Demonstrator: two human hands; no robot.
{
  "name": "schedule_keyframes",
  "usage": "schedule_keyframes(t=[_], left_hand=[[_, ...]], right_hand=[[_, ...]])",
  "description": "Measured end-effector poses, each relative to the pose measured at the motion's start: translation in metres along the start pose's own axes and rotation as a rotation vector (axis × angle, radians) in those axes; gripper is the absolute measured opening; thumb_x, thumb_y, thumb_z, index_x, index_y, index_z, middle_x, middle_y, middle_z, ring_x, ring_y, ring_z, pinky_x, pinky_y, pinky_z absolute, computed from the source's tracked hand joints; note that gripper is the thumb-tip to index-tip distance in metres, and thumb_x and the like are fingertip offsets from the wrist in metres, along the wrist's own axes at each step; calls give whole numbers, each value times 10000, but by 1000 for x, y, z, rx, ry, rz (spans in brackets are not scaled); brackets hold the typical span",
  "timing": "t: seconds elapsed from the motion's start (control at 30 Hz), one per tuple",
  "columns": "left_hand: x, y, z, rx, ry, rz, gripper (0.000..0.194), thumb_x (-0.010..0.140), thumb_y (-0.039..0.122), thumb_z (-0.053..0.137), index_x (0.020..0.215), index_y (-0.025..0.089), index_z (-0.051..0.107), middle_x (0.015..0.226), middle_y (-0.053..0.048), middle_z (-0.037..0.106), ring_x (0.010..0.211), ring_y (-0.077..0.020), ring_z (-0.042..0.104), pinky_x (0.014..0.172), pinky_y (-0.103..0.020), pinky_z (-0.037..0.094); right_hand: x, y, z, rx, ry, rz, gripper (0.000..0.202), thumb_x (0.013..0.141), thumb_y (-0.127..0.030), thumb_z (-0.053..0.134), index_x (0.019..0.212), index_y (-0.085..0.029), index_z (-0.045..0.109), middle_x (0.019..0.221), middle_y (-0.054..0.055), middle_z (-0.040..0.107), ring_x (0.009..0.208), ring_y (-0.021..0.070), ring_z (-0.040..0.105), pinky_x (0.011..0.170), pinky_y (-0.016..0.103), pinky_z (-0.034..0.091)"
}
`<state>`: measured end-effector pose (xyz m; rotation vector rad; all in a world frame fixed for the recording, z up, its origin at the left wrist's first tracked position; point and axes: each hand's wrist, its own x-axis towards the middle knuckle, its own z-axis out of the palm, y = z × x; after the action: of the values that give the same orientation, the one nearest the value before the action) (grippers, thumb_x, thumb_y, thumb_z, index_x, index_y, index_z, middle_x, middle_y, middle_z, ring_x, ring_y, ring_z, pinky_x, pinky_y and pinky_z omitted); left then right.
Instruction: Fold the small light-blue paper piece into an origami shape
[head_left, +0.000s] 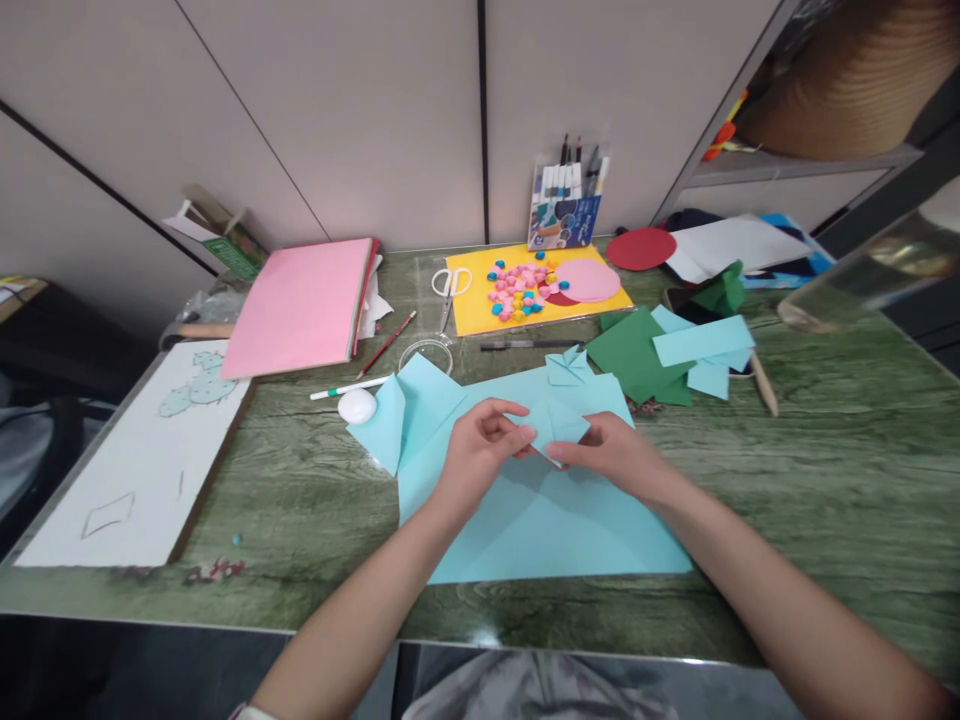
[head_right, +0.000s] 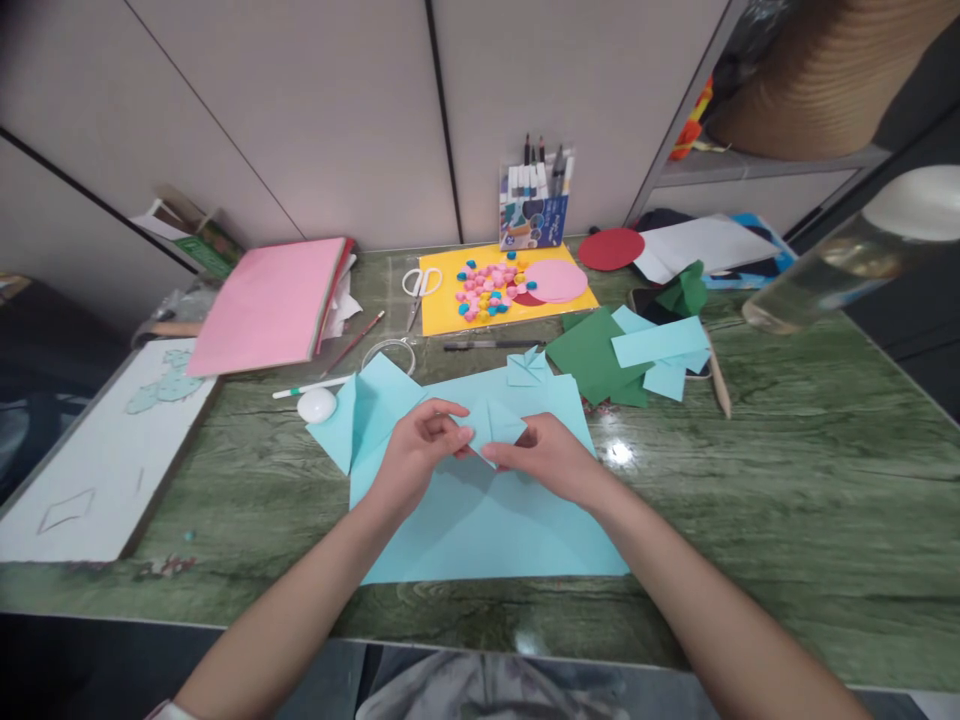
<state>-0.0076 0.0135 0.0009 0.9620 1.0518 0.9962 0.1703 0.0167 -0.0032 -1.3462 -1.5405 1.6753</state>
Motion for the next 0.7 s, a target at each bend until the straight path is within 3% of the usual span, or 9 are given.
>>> schedule_keyframes(t=[0.17, 0.37, 0.7], left_hand=[[0, -3, 1, -45, 28, 4, 229, 662, 256, 713, 842, 176, 596, 521, 57, 566, 532, -107, 583, 584, -231, 444], [-1, -2, 2, -43, 56, 5, 248, 661, 275, 712, 850, 172, 589, 525, 53, 565, 531, -113, 581, 577, -235, 439], [0, -6, 1, -63, 78, 35, 242, 682, 270, 704, 868, 171, 585, 544, 53, 566, 554, -111, 594, 586, -227, 455]], right_hand=[[1, 3, 1, -184, 87, -25, 366, 712, -485, 608, 555, -154, 599, 535, 5, 582, 527, 139, 505, 502, 256, 368], [0, -1, 1, -171, 13, -3, 344, 749, -451, 582, 616, -149, 677, 623, 54, 680, 603, 177, 589, 552, 269, 415], [0, 1, 4, -220, 88, -59, 358, 775, -485, 541, 675, -158, 646, 672, 37, 660, 666, 177, 581, 627, 283, 416]])
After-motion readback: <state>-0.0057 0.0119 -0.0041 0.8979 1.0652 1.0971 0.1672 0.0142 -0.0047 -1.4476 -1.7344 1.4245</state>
